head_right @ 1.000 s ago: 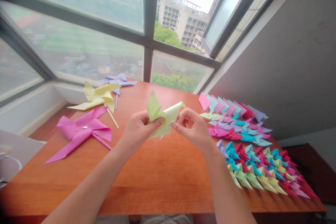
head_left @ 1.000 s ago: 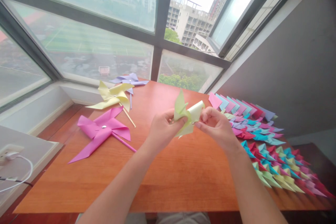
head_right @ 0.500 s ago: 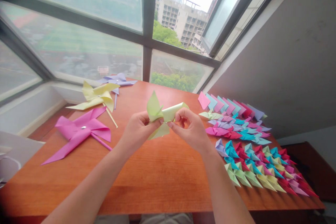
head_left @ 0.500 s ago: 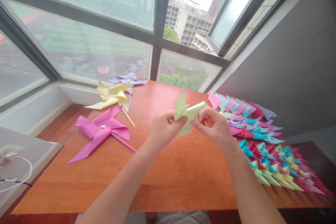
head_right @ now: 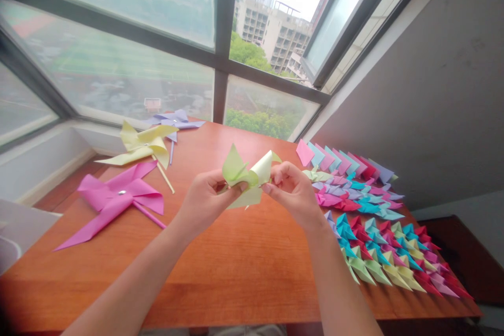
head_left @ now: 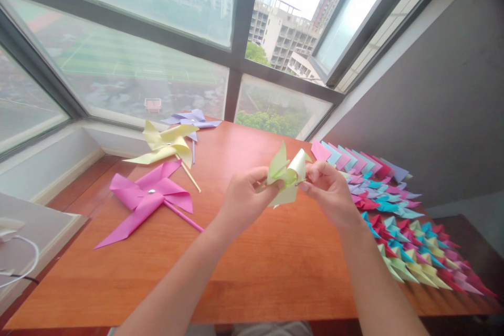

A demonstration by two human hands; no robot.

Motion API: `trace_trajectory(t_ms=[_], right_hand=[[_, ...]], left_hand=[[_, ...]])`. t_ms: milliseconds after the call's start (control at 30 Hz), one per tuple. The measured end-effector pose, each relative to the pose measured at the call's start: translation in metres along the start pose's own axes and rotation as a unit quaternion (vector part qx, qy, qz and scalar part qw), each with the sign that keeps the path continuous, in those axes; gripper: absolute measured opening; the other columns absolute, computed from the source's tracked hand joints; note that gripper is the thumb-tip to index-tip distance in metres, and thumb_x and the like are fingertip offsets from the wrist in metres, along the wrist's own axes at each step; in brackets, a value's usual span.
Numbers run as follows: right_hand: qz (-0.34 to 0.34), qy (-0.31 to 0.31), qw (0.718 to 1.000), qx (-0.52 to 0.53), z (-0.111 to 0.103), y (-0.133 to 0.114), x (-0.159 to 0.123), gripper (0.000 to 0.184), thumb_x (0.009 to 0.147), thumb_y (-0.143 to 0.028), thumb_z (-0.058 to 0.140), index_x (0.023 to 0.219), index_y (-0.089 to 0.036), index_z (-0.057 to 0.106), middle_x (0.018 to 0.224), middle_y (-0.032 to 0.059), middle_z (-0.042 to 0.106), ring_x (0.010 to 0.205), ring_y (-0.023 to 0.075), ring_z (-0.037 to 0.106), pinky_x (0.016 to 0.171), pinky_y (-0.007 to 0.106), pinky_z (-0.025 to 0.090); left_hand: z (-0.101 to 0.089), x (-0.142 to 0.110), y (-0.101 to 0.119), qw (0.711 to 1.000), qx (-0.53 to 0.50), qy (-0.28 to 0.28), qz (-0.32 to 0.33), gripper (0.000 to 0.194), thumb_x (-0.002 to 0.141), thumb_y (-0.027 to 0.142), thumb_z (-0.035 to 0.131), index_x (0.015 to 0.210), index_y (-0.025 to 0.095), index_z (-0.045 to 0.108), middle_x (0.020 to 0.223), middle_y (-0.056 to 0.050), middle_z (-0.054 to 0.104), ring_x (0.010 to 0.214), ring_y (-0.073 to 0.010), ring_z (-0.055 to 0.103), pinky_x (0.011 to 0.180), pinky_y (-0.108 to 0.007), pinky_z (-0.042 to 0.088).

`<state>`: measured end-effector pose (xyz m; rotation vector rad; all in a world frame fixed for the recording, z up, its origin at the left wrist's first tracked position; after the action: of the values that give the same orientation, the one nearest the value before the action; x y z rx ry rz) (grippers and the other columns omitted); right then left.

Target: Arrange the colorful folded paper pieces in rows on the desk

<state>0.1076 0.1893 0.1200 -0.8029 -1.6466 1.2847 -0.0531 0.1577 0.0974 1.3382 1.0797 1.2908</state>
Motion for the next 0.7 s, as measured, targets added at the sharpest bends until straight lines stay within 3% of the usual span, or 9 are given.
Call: trace_trajectory(t_ms=[233,700], right_hand=[[0.004,-0.016,0.999,0.034,0.002,0.005,0.002,0.029,0.083,-0.024,0.073,0.075,-0.022,0.045,0.079,-0.0012,0.054,0.074,0.0133,0.049,0.066,0.026,0.042],[-0.031,0.010,0.999,-0.025,0.001,-0.001,0.002,0.026,0.084,-0.022,0.072,0.073,-0.021,0.048,0.076,-0.0024,0.050,0.072,0.0122,0.047,0.064,0.025,0.040]], left_hand=[[-0.001,-0.001,0.000,1.000,0.014,0.012,-0.002,0.020,0.084,0.033,0.065,0.081,0.014,0.071,0.068,0.001,0.058,0.065,-0.0127,0.050,0.057,-0.020,0.037],[0.001,-0.002,0.012,0.998,0.052,0.000,0.035,0.027,0.087,0.037,0.062,0.074,0.014,0.069,0.063,0.004,0.043,0.061,-0.0091,0.036,0.052,-0.018,0.029]])
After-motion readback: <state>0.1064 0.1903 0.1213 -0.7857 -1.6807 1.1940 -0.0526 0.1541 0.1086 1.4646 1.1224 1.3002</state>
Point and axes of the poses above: each hand's wrist, its own x-axis towards the middle knuckle, its own z-axis out of the palm, y = z × x, the point moved 7 cm from there along x, towards the middle knuckle
